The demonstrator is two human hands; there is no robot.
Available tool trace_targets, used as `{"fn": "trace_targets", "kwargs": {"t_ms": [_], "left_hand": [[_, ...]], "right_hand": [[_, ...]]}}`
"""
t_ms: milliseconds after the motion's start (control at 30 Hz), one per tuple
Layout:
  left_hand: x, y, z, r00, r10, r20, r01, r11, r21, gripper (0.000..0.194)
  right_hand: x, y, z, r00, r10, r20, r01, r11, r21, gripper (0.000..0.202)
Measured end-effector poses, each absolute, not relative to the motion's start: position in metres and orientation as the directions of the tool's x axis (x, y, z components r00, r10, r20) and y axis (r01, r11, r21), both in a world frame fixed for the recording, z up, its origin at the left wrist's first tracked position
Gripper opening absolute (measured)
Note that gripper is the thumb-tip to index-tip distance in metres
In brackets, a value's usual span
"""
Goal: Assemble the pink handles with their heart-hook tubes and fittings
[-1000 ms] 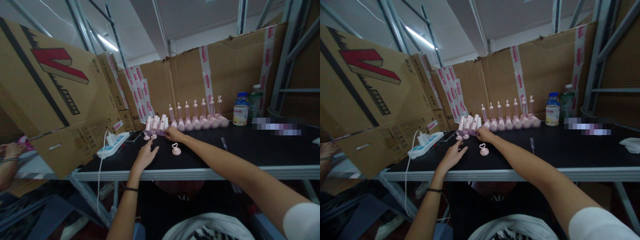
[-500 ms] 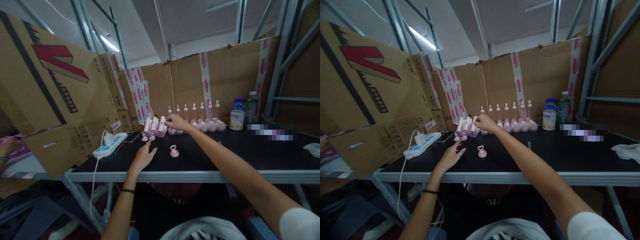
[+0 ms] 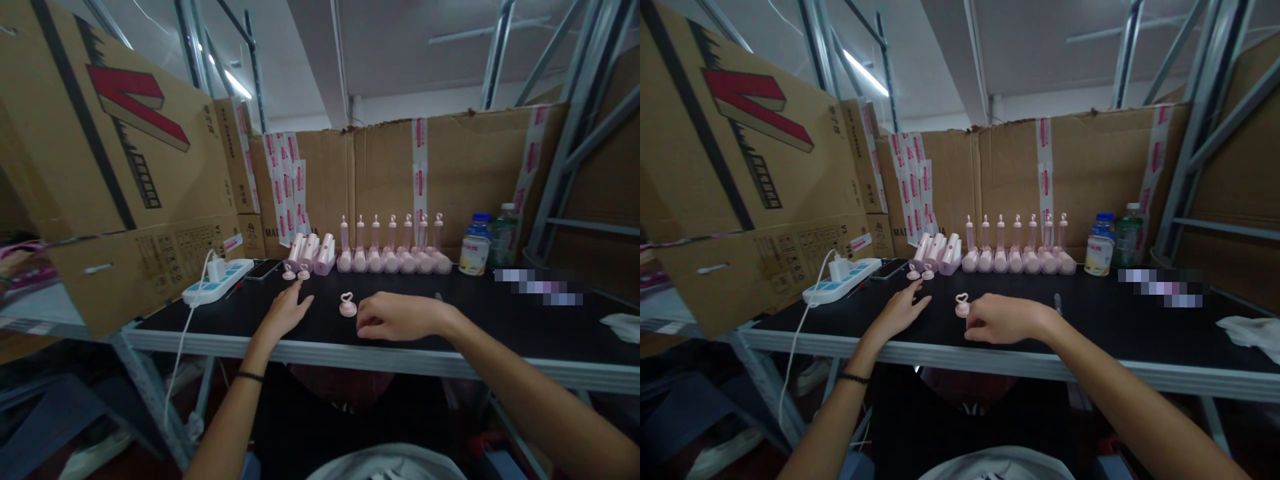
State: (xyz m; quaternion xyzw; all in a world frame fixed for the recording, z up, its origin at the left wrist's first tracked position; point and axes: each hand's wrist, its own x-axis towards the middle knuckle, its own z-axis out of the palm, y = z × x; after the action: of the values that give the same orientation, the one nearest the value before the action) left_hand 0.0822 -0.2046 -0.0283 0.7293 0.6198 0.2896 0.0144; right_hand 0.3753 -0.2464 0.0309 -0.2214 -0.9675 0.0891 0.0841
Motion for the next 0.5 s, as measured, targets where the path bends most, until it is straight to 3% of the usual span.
{"fn": "trace_targets", "kwargs": {"t_ms": [233,500], "left_hand": [[0.084,-0.208,-0.026,0.065,0.909,0.412,0.907,-0.226,0.356,0.061],[0.083,-0.208,-0.027,0.072,0.906,0.417,0.906,-0.234,0.352,0.060]], "right_hand": [[0.356,-0.233,0.016,-0.886,0.427,0.183,0.421,0.904,-0.072,0.016],[0.348,-0.205,0.007,-0.862,0.461,0.212,0.461,0.886,-0.052,0.019]]}}
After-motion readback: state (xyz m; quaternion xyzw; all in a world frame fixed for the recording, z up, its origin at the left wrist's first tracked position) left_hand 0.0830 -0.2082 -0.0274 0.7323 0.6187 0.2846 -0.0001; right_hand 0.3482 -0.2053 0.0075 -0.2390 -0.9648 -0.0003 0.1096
